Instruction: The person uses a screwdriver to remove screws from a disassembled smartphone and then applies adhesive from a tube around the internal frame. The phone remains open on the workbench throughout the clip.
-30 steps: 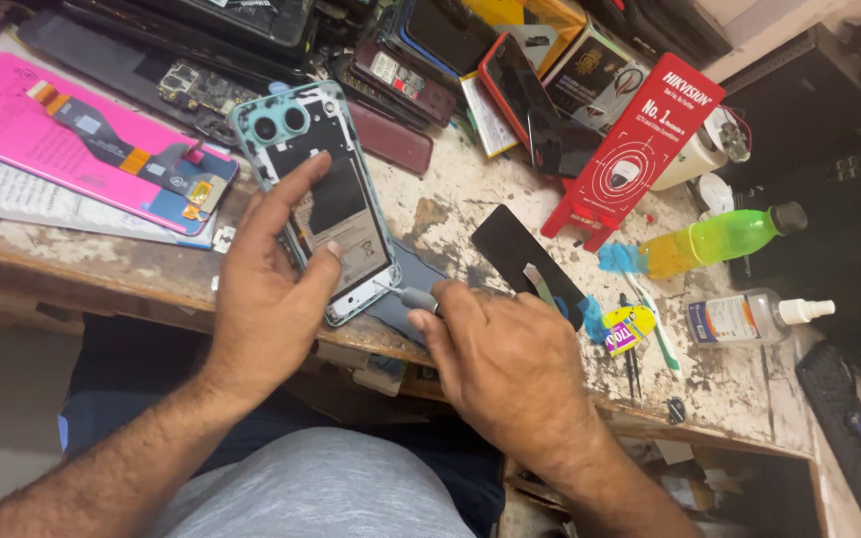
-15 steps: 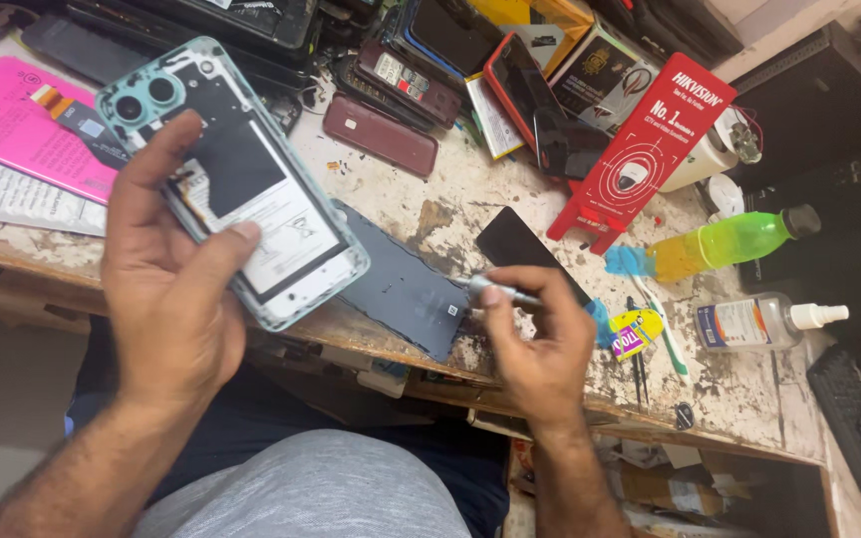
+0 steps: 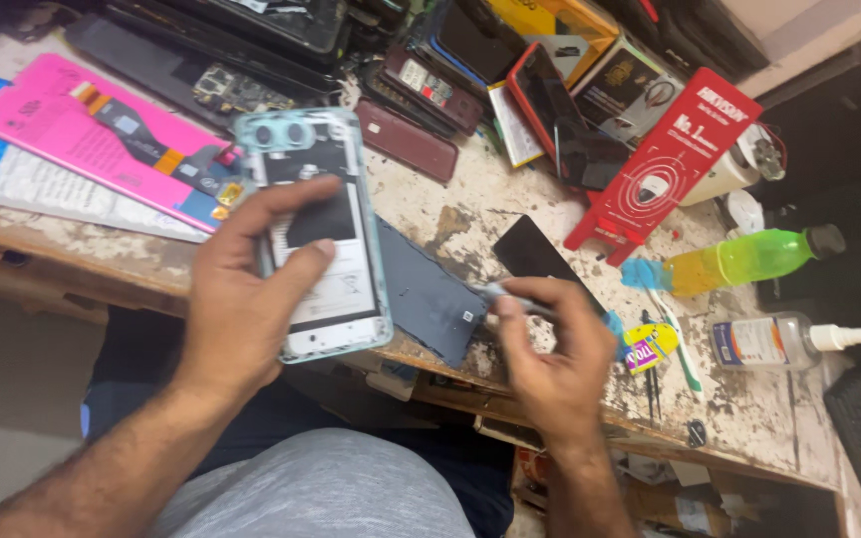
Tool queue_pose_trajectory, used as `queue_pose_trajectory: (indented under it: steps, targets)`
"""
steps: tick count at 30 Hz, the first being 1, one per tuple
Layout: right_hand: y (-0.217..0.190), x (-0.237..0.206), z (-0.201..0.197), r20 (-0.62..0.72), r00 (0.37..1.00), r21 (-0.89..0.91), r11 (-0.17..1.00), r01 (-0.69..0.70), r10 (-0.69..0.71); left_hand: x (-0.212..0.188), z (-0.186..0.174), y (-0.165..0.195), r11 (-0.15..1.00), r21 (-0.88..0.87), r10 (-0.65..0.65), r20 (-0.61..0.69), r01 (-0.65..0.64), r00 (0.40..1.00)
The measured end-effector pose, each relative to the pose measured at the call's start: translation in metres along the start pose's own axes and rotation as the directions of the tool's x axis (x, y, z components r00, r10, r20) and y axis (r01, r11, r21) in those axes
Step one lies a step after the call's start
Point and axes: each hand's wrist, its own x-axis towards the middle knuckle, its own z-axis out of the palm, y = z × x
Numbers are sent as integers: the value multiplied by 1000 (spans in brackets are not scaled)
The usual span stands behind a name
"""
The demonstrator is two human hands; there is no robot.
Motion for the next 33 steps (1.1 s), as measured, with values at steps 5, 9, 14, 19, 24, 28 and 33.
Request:
queue_pose_trajectory:
  steps: [5, 9, 14, 19, 24, 28, 33]
  targets:
    - [-8, -6, 0, -47, 999, 250, 968, 34, -23, 4, 10, -4, 990, 129, -58, 37, 52, 998]
    - [-11, 0, 13, -42, 992, 269, 955, 124, -117, 6, 13, -4, 980, 193, -71, 95, 52, 993]
    - [-20, 5, 25, -38, 987, 248, 955, 163, -159, 8, 12, -4, 973, 220, -98, 128, 68, 987]
    - [-30, 8, 32, -29, 991, 272, 953, 136, -134, 10, 9, -5, 969, 247, -24, 169, -19, 985]
    - [-31, 8, 34, -31, 992, 269, 955, 126, -122, 11, 9, -7, 967, 252, -30, 180, -17, 983]
    - [-27, 6, 35, -23, 990, 227, 963, 142, -141, 10, 9, -9, 967, 254, -52, 161, 10, 986]
    - [-25, 5, 36, -17, 988, 223, 963, 154, -154, 8, 9, -9, 967, 253, -71, 134, 35, 988]
